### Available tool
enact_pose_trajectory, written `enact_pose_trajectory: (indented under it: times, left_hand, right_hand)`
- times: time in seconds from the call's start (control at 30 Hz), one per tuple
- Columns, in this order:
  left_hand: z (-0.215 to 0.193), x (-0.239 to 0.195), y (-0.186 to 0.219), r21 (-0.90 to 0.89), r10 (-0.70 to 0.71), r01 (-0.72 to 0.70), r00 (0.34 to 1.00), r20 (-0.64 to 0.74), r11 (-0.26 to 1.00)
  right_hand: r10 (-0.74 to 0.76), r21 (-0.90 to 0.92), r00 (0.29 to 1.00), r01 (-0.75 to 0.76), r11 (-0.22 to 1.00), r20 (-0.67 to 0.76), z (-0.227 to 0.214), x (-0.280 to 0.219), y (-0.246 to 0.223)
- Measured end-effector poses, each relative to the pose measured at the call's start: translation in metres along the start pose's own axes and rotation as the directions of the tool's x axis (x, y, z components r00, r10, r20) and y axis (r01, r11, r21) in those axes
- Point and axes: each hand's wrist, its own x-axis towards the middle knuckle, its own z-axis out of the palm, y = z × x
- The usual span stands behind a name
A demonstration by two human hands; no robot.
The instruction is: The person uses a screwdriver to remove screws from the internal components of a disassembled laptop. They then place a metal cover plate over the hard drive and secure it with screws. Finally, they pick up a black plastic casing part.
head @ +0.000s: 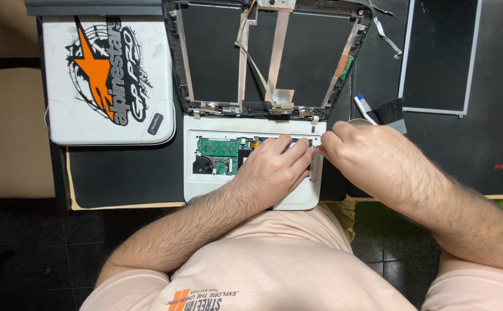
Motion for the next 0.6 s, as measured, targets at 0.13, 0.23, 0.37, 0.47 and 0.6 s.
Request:
enact_pose_trajectory:
  times: [0.13,0.23,0.37,0.47,0.6]
  left_hand:
    - [-0.004,0.004,0.001,-0.038,0.002,-0.003,1.000,-0.022,0.999]
    - [-0.005,0.004,0.001,-0.012,0.003,-0.003,1.000,-0.027,1.000]
    - [-0.004,0.003,0.000,-0.013,0.004,-0.004,1.000,-0.019,1.000]
    - [-0.003,0.004,0.001,-0.024,0.005,-0.006,1.000,-0.024,1.000]
    - [-0.003,0.003,0.001,-0.007,-0.001,0.001,0.999,-0.032,1.000]
  right_hand:
    - [0.035,0.165,0.997,-0.022,0.986,-0.074,-0.016,0.002,-0.002]
    - [-0.061,0.028,0.997,0.062,0.998,-0.045,-0.007,0.000,0.002]
    - [-0.024,0.007,1.000,0.025,1.000,-0.019,-0.003,-0.001,-0.003]
    - [-0.038,0.023,0.999,0.039,0.999,-0.037,-0.008,0.001,-0.001]
    - [-0.070,0.057,0.997,0.071,0.996,-0.021,0.003,0.001,0.001]
